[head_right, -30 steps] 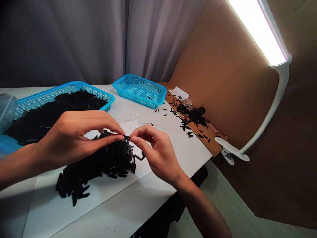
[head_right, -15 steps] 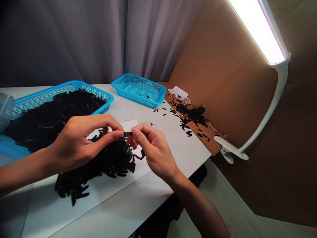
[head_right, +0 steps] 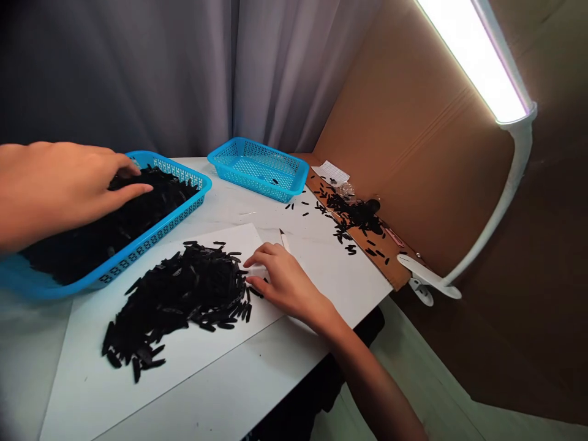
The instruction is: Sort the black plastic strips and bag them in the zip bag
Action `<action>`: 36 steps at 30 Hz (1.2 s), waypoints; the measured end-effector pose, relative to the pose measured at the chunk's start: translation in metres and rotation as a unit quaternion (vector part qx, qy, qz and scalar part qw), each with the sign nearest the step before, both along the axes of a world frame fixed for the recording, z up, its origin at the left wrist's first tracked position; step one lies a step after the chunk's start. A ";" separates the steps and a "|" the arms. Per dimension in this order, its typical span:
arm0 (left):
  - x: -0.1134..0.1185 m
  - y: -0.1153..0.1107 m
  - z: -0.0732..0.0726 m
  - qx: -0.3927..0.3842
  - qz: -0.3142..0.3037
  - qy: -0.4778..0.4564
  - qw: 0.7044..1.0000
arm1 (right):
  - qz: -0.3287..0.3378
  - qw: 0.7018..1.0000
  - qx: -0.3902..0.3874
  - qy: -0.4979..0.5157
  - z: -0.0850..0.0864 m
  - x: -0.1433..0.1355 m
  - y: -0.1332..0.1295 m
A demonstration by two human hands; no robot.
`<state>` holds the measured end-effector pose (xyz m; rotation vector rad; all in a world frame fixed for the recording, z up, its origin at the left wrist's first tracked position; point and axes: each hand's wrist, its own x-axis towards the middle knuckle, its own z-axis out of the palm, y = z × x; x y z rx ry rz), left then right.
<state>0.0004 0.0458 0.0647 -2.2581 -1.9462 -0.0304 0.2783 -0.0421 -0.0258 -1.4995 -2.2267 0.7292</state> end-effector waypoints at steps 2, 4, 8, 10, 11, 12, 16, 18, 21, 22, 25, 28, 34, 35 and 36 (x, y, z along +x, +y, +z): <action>0.000 0.000 -0.002 -0.024 -0.049 -0.026 0.998 | -0.011 1.000 -0.007 -0.019 -0.007 -0.002 0.003; 0.004 -0.002 -0.010 -0.042 -0.147 -0.069 0.986 | -0.018 0.999 -0.013 -0.031 -0.011 -0.005 0.007; 0.013 -0.006 -0.034 -0.051 -0.272 -0.130 0.952 | -0.015 1.000 -0.011 -0.024 -0.015 -0.006 0.015; 0.019 -0.010 -0.043 -0.063 -0.309 -0.158 0.936 | -0.030 0.999 0.013 -0.007 -0.013 -0.004 0.014; 0.023 -0.012 -0.047 -0.067 -0.323 -0.178 0.927 | -0.041 0.999 0.028 0.005 -0.010 -0.003 0.013; 0.027 -0.015 -0.049 -0.069 -0.337 -0.203 0.917 | -0.051 0.998 0.042 0.019 -0.006 -0.002 0.010; 0.042 -0.029 -0.055 -0.029 -0.410 -0.294 0.863 | -0.055 0.990 0.112 0.071 0.017 -0.007 -0.007; 0.046 -0.034 -0.055 -0.007 -0.447 -0.318 0.836 | -0.048 0.981 0.166 0.089 0.027 -0.012 -0.014; 0.047 -0.038 -0.052 0.018 -0.468 -0.353 0.810 | -0.055 0.962 0.248 0.102 0.037 -0.020 -0.022; 0.047 -0.039 -0.050 0.028 -0.468 -0.365 0.804 | -0.060 0.956 0.267 0.107 0.039 -0.021 -0.024; 0.047 -0.042 -0.044 0.050 -0.466 -0.398 0.789 | -0.078 0.944 0.288 0.142 0.042 -0.023 -0.026; 0.048 -0.045 -0.041 0.061 -0.459 -0.433 0.773 | -0.092 0.941 0.254 0.205 0.042 -0.022 -0.026; 0.048 -0.047 -0.039 0.064 -0.440 -0.446 0.777 | -0.106 0.941 0.133 0.292 0.047 -0.020 -0.025; 0.048 -0.047 -0.038 0.070 -0.443 -0.445 0.775 | -0.110 0.938 0.118 0.308 0.048 -0.020 -0.025; 0.048 -0.047 -0.038 0.076 -0.445 -0.444 0.774 | -0.112 0.933 0.098 0.327 0.049 -0.020 -0.026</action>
